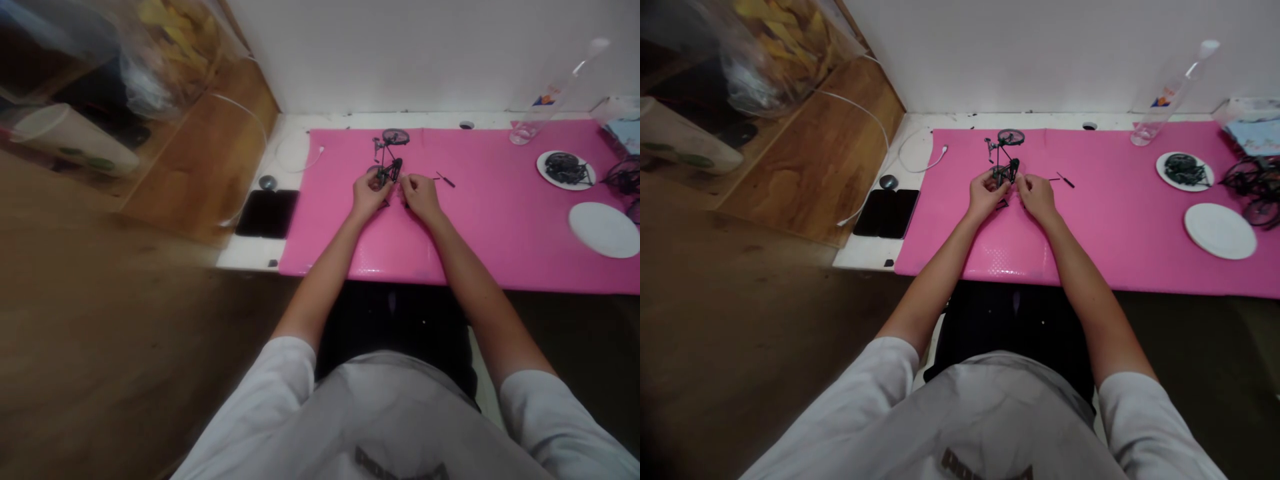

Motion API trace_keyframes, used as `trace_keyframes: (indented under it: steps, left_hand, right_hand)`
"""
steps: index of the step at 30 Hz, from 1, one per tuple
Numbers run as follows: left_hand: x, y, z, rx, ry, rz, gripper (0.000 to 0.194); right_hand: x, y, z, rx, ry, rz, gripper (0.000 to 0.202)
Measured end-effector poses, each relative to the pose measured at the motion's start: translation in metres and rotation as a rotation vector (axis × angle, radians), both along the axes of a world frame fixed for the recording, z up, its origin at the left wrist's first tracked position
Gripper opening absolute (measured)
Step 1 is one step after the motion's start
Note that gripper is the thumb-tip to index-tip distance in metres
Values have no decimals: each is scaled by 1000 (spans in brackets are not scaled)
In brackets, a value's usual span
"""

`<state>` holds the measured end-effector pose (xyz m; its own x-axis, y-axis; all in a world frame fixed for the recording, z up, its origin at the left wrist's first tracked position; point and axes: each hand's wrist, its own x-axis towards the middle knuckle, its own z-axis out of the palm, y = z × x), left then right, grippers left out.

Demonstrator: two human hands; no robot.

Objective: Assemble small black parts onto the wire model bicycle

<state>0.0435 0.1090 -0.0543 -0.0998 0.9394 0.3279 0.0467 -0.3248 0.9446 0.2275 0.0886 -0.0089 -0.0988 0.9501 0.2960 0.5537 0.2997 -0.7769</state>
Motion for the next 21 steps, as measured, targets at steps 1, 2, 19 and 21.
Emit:
trace_keyframes:
  steps: [1,2,19,21]
  left_hand:
    - [0,1,0,-6,-5,10,23]
    - [0,1,0,-16,-15,19,23]
    - [-1,-2,5,-126,-124,-23,25]
    - [0,-2,5,-138,-120,-9,24]
  right_hand:
    - [-1,1,0,18,0,-26,52]
    - [-1,2,0,30,5,-45,43]
    - [-1,4,-3,-29,32,19,61]
    - [-1,5,-4,-9,27,-3,46]
